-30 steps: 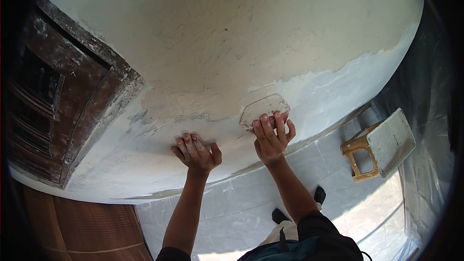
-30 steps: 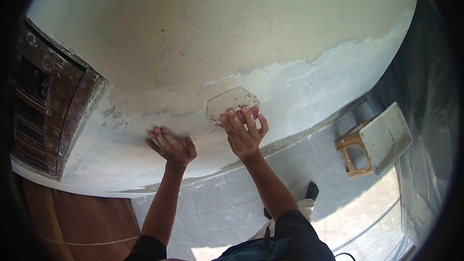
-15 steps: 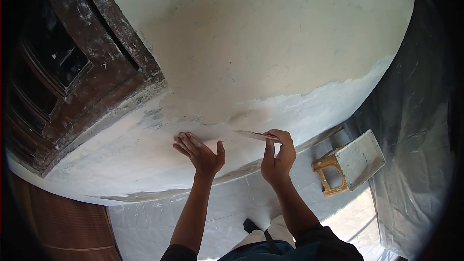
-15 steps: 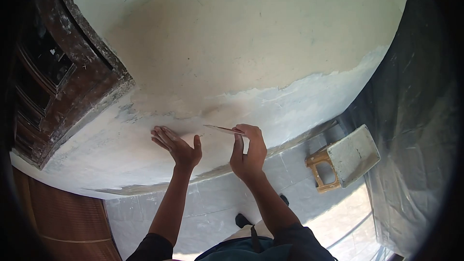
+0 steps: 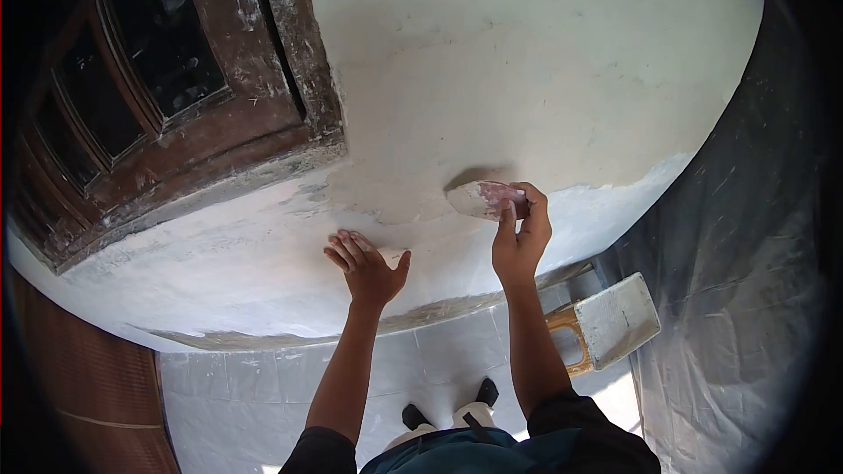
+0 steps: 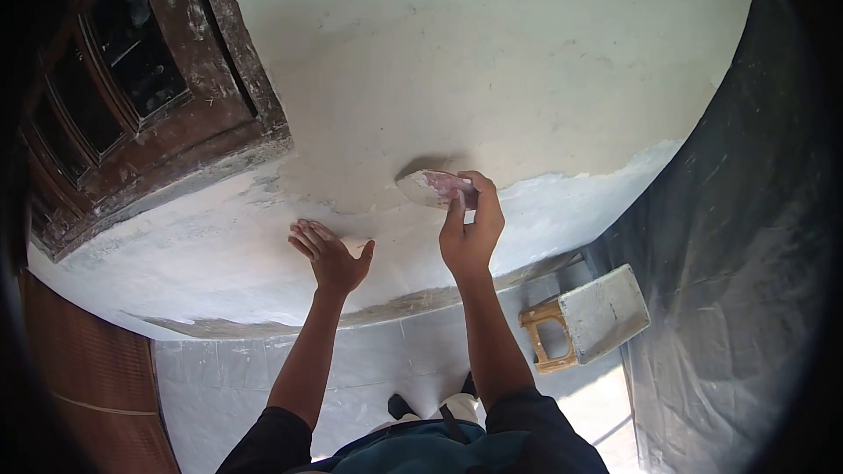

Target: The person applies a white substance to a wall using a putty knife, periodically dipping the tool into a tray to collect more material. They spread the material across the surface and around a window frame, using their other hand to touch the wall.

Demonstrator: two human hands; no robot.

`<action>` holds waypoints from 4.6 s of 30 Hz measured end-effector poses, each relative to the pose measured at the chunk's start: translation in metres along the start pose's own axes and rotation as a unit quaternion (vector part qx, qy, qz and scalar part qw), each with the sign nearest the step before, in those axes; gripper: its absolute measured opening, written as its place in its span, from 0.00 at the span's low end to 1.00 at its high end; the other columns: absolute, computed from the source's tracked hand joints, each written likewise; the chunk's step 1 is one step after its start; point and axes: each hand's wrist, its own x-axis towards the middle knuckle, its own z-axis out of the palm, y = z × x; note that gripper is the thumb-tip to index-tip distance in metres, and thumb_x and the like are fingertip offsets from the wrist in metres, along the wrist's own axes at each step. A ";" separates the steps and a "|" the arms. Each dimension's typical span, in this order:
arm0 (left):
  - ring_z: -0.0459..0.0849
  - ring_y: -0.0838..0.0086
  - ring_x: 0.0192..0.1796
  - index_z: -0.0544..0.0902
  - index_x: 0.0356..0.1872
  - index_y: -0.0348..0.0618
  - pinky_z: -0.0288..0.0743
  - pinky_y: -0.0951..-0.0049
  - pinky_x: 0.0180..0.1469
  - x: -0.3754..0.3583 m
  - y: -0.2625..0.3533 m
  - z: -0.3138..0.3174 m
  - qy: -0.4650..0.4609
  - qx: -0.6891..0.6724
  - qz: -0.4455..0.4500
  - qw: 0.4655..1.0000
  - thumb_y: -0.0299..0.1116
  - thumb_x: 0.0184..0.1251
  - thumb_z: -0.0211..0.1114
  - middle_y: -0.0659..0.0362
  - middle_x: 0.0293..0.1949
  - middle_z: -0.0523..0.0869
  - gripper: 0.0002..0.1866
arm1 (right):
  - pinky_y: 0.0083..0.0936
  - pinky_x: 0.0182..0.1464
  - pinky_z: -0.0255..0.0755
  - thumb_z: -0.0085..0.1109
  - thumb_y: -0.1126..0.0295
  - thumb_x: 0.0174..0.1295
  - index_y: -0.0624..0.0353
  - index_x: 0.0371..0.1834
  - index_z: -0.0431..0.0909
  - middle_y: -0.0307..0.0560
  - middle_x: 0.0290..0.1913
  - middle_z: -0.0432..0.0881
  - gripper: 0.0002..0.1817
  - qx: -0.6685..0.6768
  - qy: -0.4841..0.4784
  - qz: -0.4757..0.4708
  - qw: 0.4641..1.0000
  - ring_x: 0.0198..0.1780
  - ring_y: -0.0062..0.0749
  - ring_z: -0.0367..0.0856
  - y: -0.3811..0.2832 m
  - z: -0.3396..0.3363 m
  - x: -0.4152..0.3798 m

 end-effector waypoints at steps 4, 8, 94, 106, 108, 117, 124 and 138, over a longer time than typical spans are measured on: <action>0.28 0.29 0.73 0.44 0.66 0.11 0.22 0.34 0.70 0.008 0.008 -0.027 -0.094 -0.028 -0.043 0.994 0.64 0.58 0.58 0.21 0.69 0.39 0.60 | 0.31 0.43 0.73 0.52 0.84 0.59 0.64 0.51 0.71 0.55 0.40 0.79 0.15 -0.019 -0.074 -0.040 0.996 0.40 0.48 0.80 0.005 0.014 -0.005; 0.30 0.35 0.75 0.46 0.68 0.16 0.20 0.38 0.72 0.016 0.011 -0.049 -0.243 -0.048 -0.086 0.965 0.64 0.63 0.52 0.28 0.72 0.40 0.55 | 0.21 0.42 0.71 0.52 0.82 0.63 0.65 0.48 0.71 0.46 0.37 0.79 0.11 0.055 0.040 0.039 0.997 0.36 0.23 0.76 0.000 0.003 0.009; 0.29 0.34 0.74 0.37 0.72 0.26 0.35 0.39 0.73 -0.006 0.021 -0.059 -0.032 -0.162 -0.021 0.986 0.46 0.59 0.66 0.34 0.73 0.31 0.55 | 0.23 0.44 0.73 0.48 0.85 0.63 0.66 0.49 0.68 0.50 0.40 0.79 0.12 0.167 0.029 0.138 0.976 0.40 0.28 0.79 0.031 -0.008 -0.006; 0.29 0.34 0.74 0.36 0.72 0.27 0.34 0.41 0.74 -0.006 0.023 -0.058 -0.041 -0.163 -0.019 0.986 0.45 0.59 0.66 0.34 0.74 0.31 0.55 | 0.22 0.44 0.73 0.48 0.83 0.65 0.66 0.48 0.70 0.49 0.38 0.79 0.09 0.061 -0.036 0.099 0.993 0.41 0.26 0.79 0.010 0.004 -0.014; 0.29 0.34 0.74 0.36 0.72 0.27 0.34 0.41 0.74 -0.007 0.022 -0.058 -0.042 -0.159 -0.020 0.986 0.45 0.59 0.66 0.35 0.74 0.31 0.55 | 0.22 0.45 0.73 0.48 0.83 0.64 0.66 0.48 0.69 0.49 0.38 0.79 0.10 0.089 0.000 0.132 0.987 0.41 0.26 0.79 0.030 0.005 -0.011; 0.28 0.34 0.74 0.35 0.72 0.29 0.34 0.42 0.74 -0.008 0.021 -0.061 -0.047 -0.157 -0.012 0.986 0.45 0.58 0.67 0.35 0.74 0.30 0.56 | 0.24 0.46 0.74 0.47 0.84 0.65 0.68 0.51 0.67 0.51 0.41 0.80 0.12 0.044 -0.059 0.088 0.993 0.42 0.29 0.80 0.028 0.003 -0.015; 0.28 0.34 0.74 0.36 0.72 0.28 0.34 0.42 0.74 -0.009 0.017 -0.062 -0.059 -0.159 -0.006 0.985 0.44 0.58 0.67 0.35 0.74 0.30 0.56 | 0.21 0.45 0.73 0.47 0.84 0.65 0.66 0.49 0.69 0.50 0.39 0.79 0.11 0.094 -0.017 0.096 0.991 0.41 0.27 0.80 0.021 -0.005 -0.013; 0.28 0.32 0.74 0.35 0.72 0.28 0.35 0.40 0.73 -0.008 0.019 -0.064 -0.051 -0.163 -0.007 0.985 0.43 0.56 0.69 0.34 0.73 0.30 0.57 | 0.24 0.44 0.74 0.51 0.83 0.62 0.66 0.48 0.69 0.53 0.40 0.80 0.12 0.083 0.019 0.136 0.987 0.40 0.32 0.81 0.028 0.001 -0.010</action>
